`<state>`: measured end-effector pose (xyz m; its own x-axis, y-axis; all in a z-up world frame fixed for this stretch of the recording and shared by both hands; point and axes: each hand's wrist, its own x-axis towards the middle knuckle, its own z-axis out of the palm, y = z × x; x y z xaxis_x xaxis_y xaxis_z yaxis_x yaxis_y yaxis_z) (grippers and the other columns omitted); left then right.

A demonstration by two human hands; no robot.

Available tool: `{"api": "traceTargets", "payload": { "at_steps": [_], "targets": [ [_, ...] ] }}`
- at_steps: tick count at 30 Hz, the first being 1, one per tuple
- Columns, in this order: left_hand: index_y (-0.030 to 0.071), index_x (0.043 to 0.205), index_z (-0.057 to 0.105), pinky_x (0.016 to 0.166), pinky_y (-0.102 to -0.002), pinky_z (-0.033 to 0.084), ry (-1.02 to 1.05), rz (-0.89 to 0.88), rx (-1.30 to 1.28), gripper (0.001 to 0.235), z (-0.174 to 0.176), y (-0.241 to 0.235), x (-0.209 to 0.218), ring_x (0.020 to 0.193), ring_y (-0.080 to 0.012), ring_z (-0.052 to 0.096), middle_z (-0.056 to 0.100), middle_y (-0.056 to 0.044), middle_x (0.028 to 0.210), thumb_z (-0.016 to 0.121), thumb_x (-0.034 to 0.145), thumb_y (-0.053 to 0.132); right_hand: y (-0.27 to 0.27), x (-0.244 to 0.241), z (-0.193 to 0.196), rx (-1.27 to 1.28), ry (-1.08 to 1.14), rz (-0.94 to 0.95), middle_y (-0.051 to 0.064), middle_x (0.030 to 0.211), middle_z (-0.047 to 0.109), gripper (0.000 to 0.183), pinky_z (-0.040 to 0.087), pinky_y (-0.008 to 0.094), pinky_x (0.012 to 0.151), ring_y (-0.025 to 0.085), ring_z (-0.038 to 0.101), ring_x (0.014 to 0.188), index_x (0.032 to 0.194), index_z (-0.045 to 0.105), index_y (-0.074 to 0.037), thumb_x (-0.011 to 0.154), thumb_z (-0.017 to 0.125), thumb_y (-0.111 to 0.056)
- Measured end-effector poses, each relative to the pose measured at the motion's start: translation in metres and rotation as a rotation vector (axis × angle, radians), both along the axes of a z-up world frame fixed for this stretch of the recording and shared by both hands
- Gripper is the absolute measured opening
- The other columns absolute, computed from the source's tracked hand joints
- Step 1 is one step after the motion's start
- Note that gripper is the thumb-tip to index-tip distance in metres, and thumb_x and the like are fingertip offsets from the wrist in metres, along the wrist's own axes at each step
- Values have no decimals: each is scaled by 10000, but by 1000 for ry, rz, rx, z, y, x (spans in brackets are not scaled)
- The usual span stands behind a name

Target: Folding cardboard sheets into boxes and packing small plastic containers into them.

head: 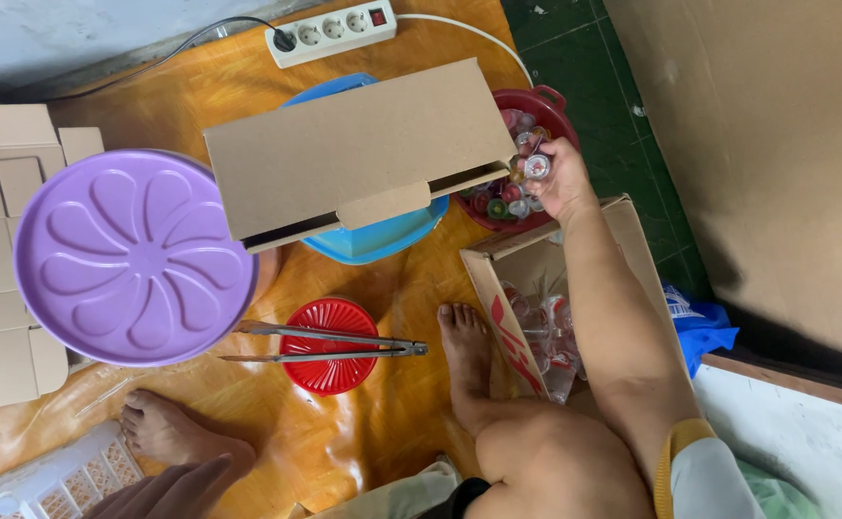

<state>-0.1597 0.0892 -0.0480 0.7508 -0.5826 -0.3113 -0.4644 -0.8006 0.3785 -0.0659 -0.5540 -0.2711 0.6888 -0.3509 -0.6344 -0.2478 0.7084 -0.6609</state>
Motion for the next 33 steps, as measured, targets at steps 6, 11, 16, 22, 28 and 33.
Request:
{"api": "traceTargets", "payload": {
  "at_steps": [6,11,16,22,28,33],
  "targets": [
    [345,1137,698,858,-339,657,23,36,51,415,-2,0,-2,957,-96,815,845,159,981,660,735,442,19,11,31,-144,185,-37,-1,740,618,295,231,187,372,84,511,539,800,587,-160,959,591,-408],
    [315,1163,687,876,-331,632,55,-66,-64,457,19,-14,18,1046,-84,792,825,169,1096,666,759,527,33,15,18,-936,647,528,22,1011,640,369,415,293,657,162,566,800,1344,522,-179,1015,556,-342],
    [264,1018,708,858,-316,609,-32,-79,-186,480,76,-61,50,1049,-99,783,814,116,1018,850,559,261,31,14,-23,-1521,771,973,97,1157,735,501,556,452,848,333,696,1037,1308,649,-178,897,666,-463],
    [65,1228,648,809,-417,618,-132,43,-148,678,110,-88,88,1046,-285,745,723,-129,1200,827,664,394,35,11,-26,-1715,663,920,80,1067,748,309,554,450,780,319,694,962,1152,724,-179,915,650,-363],
    [-48,1442,470,1143,-546,428,-497,-368,-147,803,89,-145,166,1370,-452,512,476,-299,1497,720,811,381,40,15,-28,-1740,663,1020,165,1143,692,469,554,475,826,346,679,1017,1222,662,-84,913,687,-436],
    [-36,1545,334,1187,-554,276,-426,-439,-71,1066,48,-183,220,1477,-462,342,409,-326,1544,738,744,539,41,23,-24,-1744,712,1049,169,1014,725,375,582,462,753,345,707,883,1073,717,-25,907,716,-361]
  ]
}}
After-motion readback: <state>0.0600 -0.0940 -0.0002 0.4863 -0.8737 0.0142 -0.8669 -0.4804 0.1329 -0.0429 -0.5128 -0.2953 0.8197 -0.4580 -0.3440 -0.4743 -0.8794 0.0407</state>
